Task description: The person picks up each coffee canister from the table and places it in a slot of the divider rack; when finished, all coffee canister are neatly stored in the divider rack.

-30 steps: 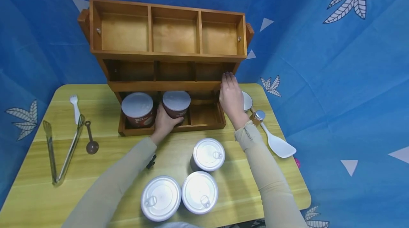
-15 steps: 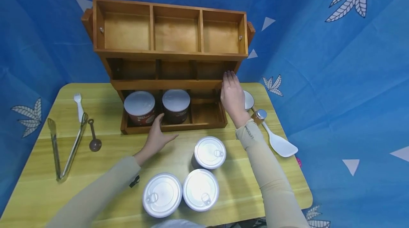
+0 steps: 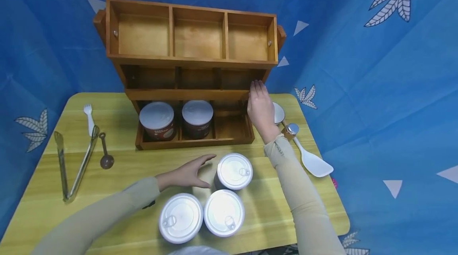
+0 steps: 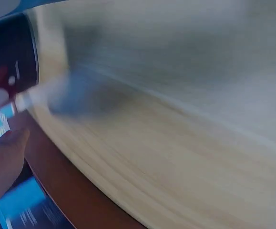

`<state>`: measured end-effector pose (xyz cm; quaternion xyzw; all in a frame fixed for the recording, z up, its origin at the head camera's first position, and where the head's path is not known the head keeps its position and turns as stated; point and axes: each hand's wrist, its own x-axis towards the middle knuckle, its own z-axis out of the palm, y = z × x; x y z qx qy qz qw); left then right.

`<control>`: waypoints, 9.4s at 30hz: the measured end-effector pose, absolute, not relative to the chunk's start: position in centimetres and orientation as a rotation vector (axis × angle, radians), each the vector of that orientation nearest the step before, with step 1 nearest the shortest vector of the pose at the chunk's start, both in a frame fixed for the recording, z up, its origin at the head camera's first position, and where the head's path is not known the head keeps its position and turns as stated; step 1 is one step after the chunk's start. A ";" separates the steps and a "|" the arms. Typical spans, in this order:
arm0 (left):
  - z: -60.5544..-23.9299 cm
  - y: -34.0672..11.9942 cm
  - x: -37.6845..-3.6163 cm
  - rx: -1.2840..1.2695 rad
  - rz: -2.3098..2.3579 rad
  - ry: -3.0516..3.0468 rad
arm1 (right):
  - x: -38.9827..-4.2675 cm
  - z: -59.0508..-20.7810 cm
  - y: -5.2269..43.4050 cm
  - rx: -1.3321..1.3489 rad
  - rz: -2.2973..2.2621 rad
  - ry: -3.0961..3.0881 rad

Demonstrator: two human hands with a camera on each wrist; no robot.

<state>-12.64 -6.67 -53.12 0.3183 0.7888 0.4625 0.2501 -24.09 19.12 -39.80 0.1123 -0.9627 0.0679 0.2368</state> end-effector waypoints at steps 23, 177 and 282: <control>-55.2 -1.3 -15.4 1.168 1.370 1.839 | -24.1 -39.8 19.2 0.313 0.158 -2.638; -51.5 -18.1 -1.1 0.530 1.901 2.425 | -24.4 -40.2 19.2 0.341 0.119 -2.650; -51.7 -12.0 -5.1 0.553 1.453 2.578 | -24.7 -39.8 18.9 0.307 0.139 -2.661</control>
